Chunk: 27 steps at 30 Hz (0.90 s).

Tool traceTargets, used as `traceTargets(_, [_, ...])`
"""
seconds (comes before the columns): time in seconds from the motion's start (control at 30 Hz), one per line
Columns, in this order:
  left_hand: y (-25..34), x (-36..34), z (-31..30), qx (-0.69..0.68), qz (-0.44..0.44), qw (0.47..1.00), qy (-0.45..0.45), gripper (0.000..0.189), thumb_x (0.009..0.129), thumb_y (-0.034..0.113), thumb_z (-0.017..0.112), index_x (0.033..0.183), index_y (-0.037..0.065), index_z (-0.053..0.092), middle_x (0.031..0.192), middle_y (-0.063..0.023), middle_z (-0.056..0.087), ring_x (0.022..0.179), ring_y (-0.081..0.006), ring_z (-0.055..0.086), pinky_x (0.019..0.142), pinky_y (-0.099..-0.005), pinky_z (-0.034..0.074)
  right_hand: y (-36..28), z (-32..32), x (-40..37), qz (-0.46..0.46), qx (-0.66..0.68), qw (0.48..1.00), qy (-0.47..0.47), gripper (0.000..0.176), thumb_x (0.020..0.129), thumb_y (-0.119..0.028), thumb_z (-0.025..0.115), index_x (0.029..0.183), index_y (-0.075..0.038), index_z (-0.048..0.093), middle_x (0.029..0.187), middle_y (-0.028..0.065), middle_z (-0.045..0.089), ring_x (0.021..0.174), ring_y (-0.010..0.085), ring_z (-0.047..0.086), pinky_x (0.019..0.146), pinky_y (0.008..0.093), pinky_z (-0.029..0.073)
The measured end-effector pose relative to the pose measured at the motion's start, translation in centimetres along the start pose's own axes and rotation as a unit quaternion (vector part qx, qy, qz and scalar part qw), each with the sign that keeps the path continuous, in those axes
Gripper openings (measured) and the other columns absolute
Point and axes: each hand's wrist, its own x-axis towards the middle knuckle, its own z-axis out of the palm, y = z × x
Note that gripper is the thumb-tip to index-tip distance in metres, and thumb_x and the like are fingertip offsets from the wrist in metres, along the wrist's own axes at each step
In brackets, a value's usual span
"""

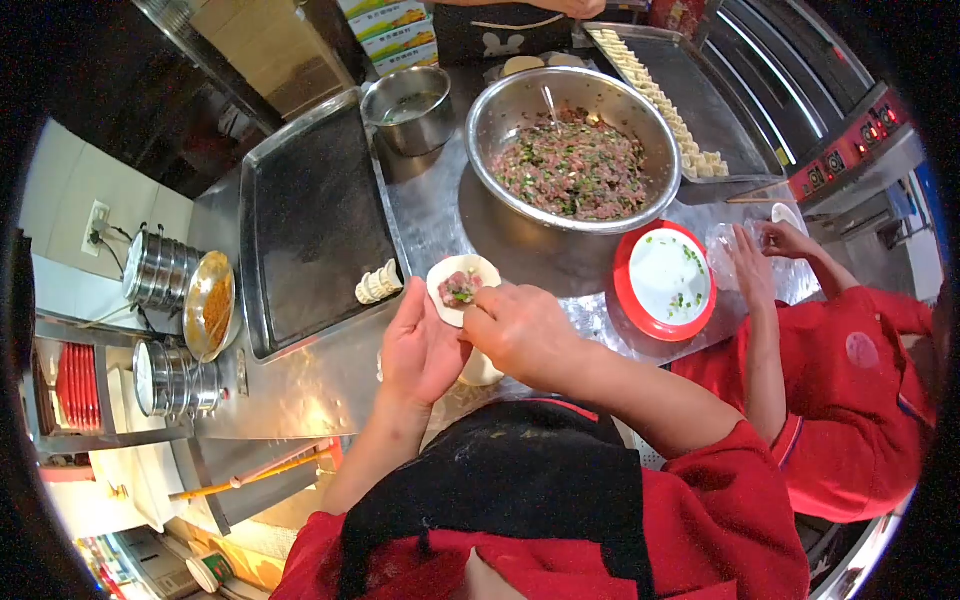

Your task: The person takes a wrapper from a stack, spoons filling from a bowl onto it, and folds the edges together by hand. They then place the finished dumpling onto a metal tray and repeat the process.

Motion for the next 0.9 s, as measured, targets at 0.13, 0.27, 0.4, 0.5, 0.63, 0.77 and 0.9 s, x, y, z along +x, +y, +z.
traceTargets(0.13, [-0.1,-0.3,0.3,0.019,-0.008,1.000,-0.021,0.044,0.100,0.036,0.031,0.135,0.008,0.038,0.131,-0.0085,0.048,0.122,-0.0220,0.045,0.104,-0.0373,0.033,-1.0,-0.4,-0.3,-0.020,-0.064,0.998,0.011,0.011,0.064,-0.010,0.058,0.074,-0.007,0.053,0.072,0.0051,0.052,0.062,0.0219,0.057,0.052,0.0341,0.045])
traceTargets(0.27, [0.2,-0.8,-0.4,0.057,-0.038,0.995,0.066,0.043,0.100,0.032,0.037,0.135,0.007,0.038,0.127,-0.0110,0.051,0.117,-0.0228,0.049,0.101,-0.0417,0.038,-1.6,-0.5,-1.2,0.020,-0.044,0.999,0.009,0.010,0.070,-0.007,0.066,0.074,-0.007,0.058,0.072,0.0059,0.053,0.063,0.0233,0.058,0.054,0.0348,0.047])
traceTargets(0.4, [1.6,-2.1,-0.3,0.168,-0.080,0.972,0.143,0.041,0.098,0.027,0.043,0.133,0.006,0.041,0.120,-0.0120,0.053,0.110,-0.0231,0.054,0.095,-0.0419,0.046,-2.4,-2.3,-1.4,0.171,0.126,0.977,-0.022,0.010,0.074,-0.013,0.061,0.074,-0.003,0.061,0.072,0.0124,0.059,0.062,0.0292,0.059,0.056,0.0383,0.047])
traceTargets(0.5, [1.9,-3.7,0.6,0.277,-0.131,0.949,0.072,0.039,0.091,0.019,0.058,0.126,0.003,0.049,0.114,-0.0112,0.058,0.099,-0.0206,0.060,0.084,-0.0355,0.053,-2.7,-3.3,-1.3,0.240,0.205,0.947,-0.063,0.014,0.075,-0.015,0.061,0.073,-0.001,0.064,0.070,0.0152,0.061,0.062,0.0315,0.060,0.057,0.0402,0.047])
traceTargets(0.63, [0.7,-5.1,3.1,0.535,-0.035,0.839,0.091,0.031,0.077,-0.001,0.070,0.107,0.000,0.063,0.100,-0.0095,0.065,0.090,-0.0187,0.064,0.083,-0.0317,0.053,-3.7,-4.2,-1.3,0.276,0.216,0.936,-0.027,0.016,0.073,-0.016,0.065,0.072,-0.001,0.065,0.066,0.0156,0.060,0.060,0.0304,0.060,0.056,0.0381,0.046])
traceTargets(0.77, [-0.2,-5.2,4.0,0.475,0.056,0.871,0.110,0.030,0.078,-0.002,0.069,0.107,0.001,0.064,0.106,-0.0078,0.063,0.093,-0.0152,0.061,0.083,-0.0267,0.050,-3.6,-5.2,-2.2,0.316,0.251,0.911,0.086,0.015,0.076,-0.014,0.069,0.079,0.000,0.065,0.072,0.0119,0.062,0.060,0.0200,0.058,0.055,0.0310,0.045])
traceTargets(0.9, [-0.4,-5.3,3.7,0.463,0.143,0.874,0.037,0.031,0.076,-0.003,0.071,0.107,0.000,0.065,0.107,-0.0094,0.062,0.098,-0.0167,0.059,0.085,-0.0270,0.050,-2.9,-4.9,-4.2,0.348,0.380,0.856,0.041,0.022,0.078,-0.017,0.073,0.088,0.001,0.065,0.076,0.0056,0.060,0.069,0.0098,0.055,0.059,0.0251,0.044])
